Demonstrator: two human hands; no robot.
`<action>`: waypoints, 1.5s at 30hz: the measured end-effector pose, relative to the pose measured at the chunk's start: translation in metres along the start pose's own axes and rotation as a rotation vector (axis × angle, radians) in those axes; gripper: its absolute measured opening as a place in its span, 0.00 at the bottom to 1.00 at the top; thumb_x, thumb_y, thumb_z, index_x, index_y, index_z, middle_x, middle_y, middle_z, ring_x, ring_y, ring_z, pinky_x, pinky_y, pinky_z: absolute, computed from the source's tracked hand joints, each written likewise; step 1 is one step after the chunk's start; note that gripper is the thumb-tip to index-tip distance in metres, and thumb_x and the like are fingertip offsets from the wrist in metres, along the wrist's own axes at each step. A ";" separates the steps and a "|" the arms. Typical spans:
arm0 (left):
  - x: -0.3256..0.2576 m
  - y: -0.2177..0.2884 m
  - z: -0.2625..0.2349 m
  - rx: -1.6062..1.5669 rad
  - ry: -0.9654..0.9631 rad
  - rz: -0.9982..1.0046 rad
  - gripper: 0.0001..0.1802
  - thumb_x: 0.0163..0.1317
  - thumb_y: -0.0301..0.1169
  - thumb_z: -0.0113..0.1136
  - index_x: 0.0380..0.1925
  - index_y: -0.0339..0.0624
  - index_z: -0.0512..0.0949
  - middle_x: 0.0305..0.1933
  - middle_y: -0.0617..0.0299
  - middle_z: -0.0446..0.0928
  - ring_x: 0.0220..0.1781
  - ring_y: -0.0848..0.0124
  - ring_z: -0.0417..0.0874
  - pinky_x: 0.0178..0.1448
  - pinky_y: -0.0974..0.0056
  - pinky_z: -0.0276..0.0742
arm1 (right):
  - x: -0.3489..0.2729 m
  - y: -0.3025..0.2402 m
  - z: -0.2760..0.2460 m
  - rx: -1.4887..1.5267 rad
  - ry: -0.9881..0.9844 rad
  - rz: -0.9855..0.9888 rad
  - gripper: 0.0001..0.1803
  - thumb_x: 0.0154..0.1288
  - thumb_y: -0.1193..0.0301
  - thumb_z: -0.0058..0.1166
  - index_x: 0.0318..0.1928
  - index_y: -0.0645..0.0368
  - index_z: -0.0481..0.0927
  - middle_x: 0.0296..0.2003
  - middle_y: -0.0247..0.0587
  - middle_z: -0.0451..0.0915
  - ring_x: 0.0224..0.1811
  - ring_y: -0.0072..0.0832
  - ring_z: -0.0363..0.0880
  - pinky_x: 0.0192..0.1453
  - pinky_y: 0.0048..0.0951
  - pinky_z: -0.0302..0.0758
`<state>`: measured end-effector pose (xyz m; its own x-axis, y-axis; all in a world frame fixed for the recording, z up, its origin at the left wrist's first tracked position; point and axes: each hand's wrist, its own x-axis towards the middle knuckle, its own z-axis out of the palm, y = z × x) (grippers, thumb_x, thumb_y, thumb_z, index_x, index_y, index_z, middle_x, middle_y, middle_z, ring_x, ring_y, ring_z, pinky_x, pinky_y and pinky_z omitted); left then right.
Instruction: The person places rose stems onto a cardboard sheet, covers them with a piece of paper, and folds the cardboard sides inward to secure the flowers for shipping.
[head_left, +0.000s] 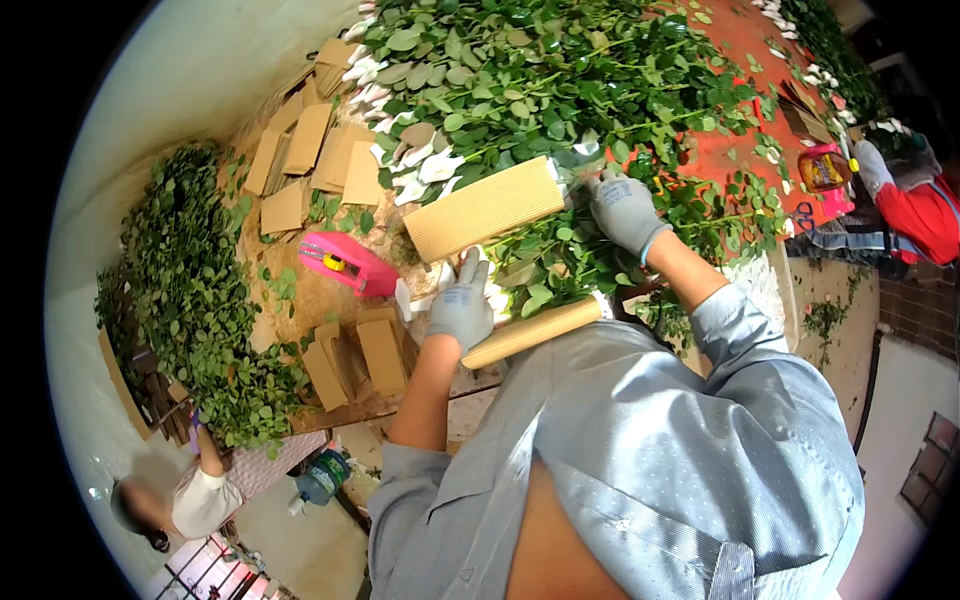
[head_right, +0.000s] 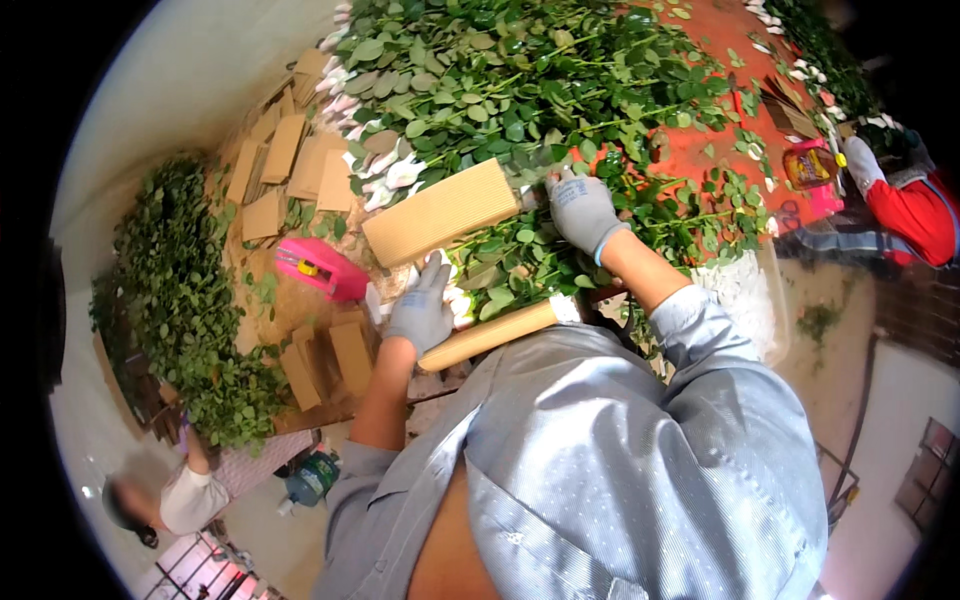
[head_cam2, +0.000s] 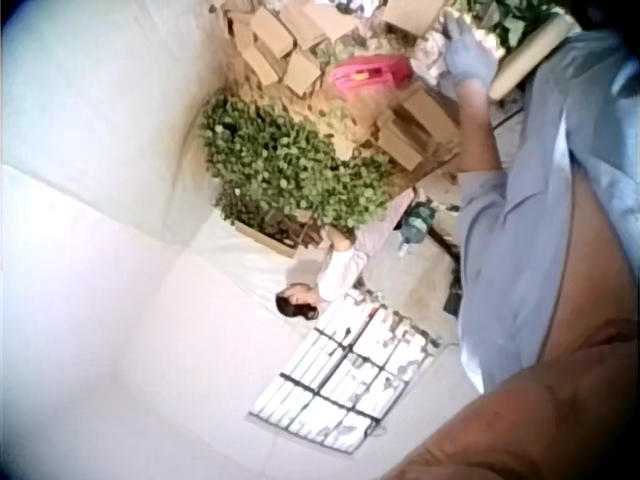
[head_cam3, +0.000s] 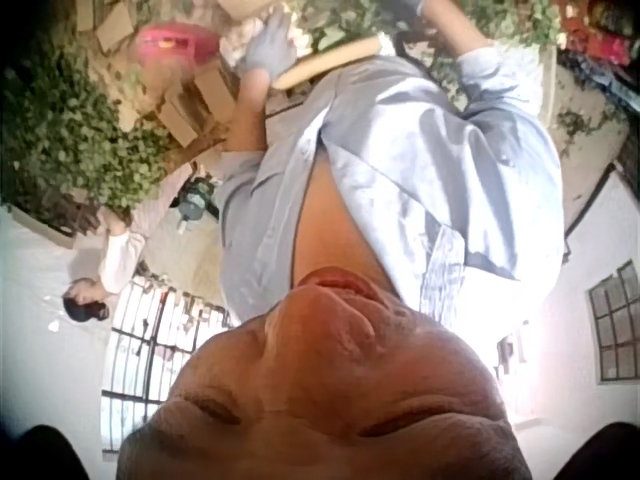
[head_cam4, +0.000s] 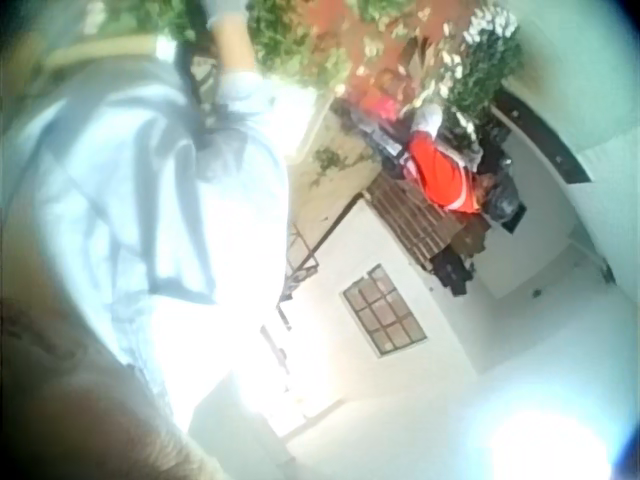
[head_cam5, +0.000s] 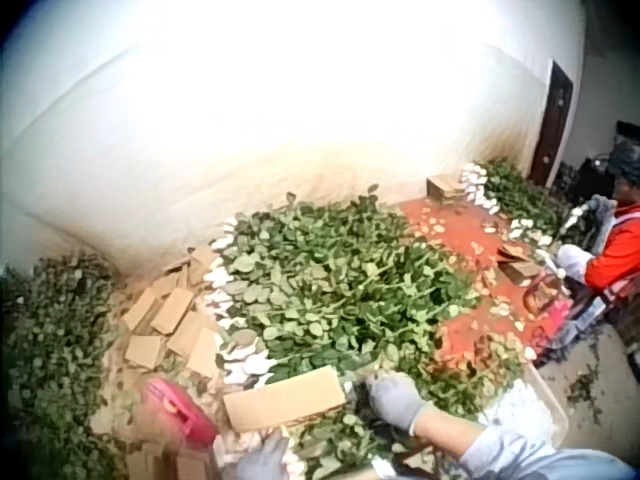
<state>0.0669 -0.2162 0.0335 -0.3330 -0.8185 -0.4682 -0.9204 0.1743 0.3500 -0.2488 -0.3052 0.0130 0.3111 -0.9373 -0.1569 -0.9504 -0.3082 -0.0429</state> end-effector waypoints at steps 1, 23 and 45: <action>-0.005 -0.004 0.000 -0.037 0.016 -0.011 0.37 0.60 0.28 0.55 0.73 0.38 0.65 0.84 0.47 0.53 0.73 0.43 0.72 0.72 0.48 0.73 | -0.002 -0.004 -0.005 -0.003 0.092 -0.022 0.18 0.65 0.67 0.57 0.53 0.60 0.79 0.48 0.47 0.83 0.48 0.41 0.86 0.47 0.41 0.82; -0.064 0.062 -0.056 -0.330 0.343 0.335 0.21 0.72 0.24 0.54 0.63 0.26 0.76 0.61 0.47 0.82 0.60 0.61 0.83 0.65 0.60 0.76 | -0.277 0.083 0.124 0.829 0.397 1.130 0.15 0.67 0.63 0.54 0.45 0.59 0.85 0.40 0.52 0.87 0.45 0.48 0.86 0.52 0.46 0.79; -0.061 0.285 0.061 -0.216 0.087 0.302 0.13 0.63 0.20 0.58 0.46 0.33 0.85 0.47 0.46 0.86 0.49 0.53 0.87 0.56 0.56 0.81 | -0.188 0.264 0.334 1.210 0.358 1.617 0.32 0.62 0.65 0.66 0.61 0.68 0.70 0.45 0.55 0.86 0.51 0.50 0.86 0.54 0.39 0.82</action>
<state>-0.1870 -0.0827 0.1120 -0.5555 -0.7930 -0.2501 -0.7158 0.3030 0.6291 -0.5612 -0.1563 -0.2979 -0.7971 -0.2204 -0.5621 0.2206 0.7604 -0.6109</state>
